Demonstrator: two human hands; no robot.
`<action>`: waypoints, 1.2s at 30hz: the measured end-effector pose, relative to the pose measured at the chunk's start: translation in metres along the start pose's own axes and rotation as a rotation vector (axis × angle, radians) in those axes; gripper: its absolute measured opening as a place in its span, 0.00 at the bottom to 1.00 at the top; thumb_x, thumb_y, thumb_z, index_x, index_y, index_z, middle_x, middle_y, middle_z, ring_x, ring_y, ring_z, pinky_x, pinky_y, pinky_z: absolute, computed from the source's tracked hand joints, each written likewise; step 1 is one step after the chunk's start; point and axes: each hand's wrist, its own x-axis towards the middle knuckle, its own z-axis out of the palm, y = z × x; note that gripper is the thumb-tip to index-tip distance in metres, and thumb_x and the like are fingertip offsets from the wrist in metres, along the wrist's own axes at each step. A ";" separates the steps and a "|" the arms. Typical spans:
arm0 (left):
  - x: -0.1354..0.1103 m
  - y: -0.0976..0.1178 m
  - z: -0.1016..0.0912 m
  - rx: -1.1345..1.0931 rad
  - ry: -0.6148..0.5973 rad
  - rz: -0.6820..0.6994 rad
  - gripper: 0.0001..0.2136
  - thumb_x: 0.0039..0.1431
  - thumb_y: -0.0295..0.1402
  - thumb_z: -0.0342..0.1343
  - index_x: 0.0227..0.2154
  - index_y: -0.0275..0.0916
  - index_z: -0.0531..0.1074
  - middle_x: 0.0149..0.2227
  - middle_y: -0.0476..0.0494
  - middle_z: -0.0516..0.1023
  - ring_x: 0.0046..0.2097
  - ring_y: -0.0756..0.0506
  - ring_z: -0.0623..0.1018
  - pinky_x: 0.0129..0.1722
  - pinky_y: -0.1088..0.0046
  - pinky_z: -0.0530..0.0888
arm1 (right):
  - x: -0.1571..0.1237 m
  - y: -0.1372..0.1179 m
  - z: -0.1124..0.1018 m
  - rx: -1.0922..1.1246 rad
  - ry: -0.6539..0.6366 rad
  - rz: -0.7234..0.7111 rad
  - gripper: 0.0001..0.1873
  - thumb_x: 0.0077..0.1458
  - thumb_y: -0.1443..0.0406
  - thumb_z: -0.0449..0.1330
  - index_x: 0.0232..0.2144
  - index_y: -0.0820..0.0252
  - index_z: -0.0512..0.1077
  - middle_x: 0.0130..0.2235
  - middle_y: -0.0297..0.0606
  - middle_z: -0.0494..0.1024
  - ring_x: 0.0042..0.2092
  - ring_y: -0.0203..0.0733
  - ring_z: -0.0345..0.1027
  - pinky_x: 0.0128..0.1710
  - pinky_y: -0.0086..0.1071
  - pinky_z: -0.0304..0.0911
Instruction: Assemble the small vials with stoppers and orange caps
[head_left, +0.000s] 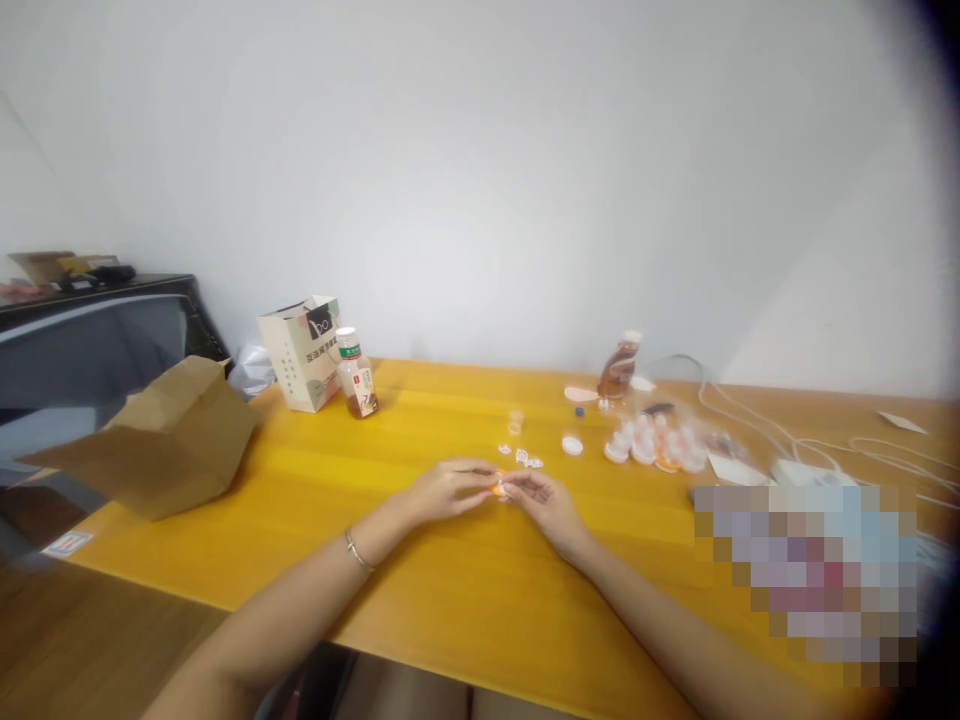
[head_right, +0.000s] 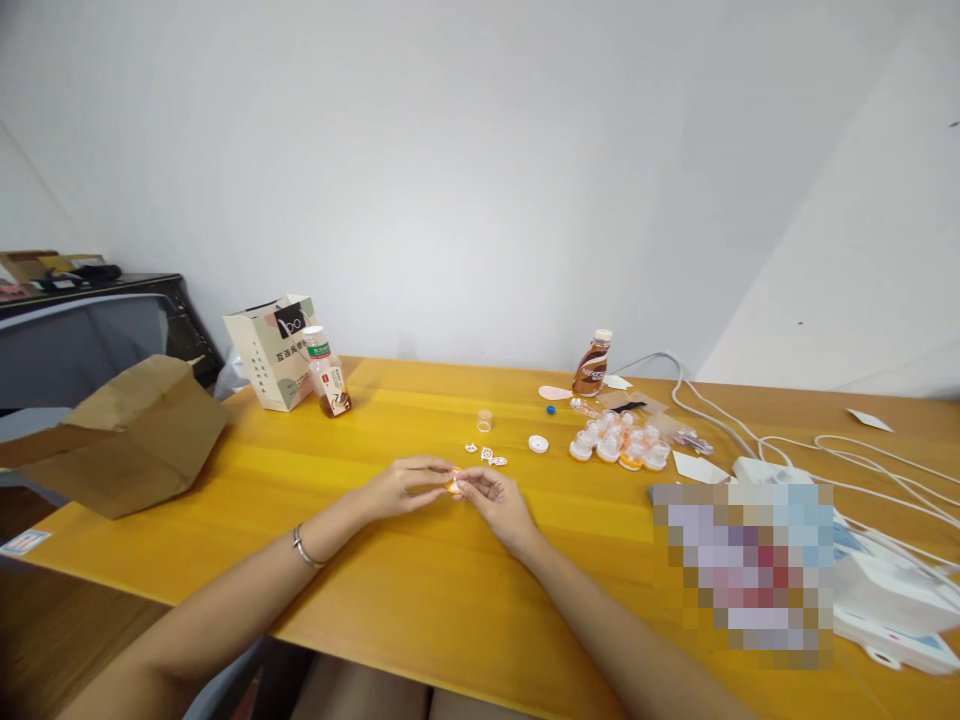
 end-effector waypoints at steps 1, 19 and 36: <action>0.001 0.001 0.000 -0.024 0.005 -0.013 0.13 0.56 0.33 0.49 0.43 0.39 0.69 0.44 0.41 0.72 0.45 0.49 0.72 0.45 0.73 0.70 | 0.001 0.001 0.000 0.005 -0.002 0.002 0.10 0.42 0.59 0.62 0.28 0.57 0.72 0.33 0.34 0.76 0.33 0.37 0.69 0.38 0.35 0.65; 0.005 0.007 0.000 -0.283 0.022 -0.214 0.25 0.56 0.32 0.48 0.56 0.42 0.48 0.50 0.42 0.68 0.51 0.47 0.68 0.52 0.64 0.64 | 0.007 0.011 -0.006 -0.005 0.000 0.063 0.23 0.39 0.64 0.63 0.41 0.54 0.67 0.29 0.31 0.74 0.34 0.37 0.69 0.41 0.35 0.63; 0.081 -0.020 0.056 0.135 -0.190 -0.146 0.13 0.55 0.28 0.46 0.45 0.35 0.61 0.47 0.35 0.67 0.49 0.42 0.68 0.48 0.64 0.66 | 0.033 0.011 -0.076 0.154 0.731 -0.160 0.25 0.35 0.60 0.66 0.40 0.58 0.68 0.31 0.34 0.75 0.36 0.40 0.71 0.41 0.37 0.66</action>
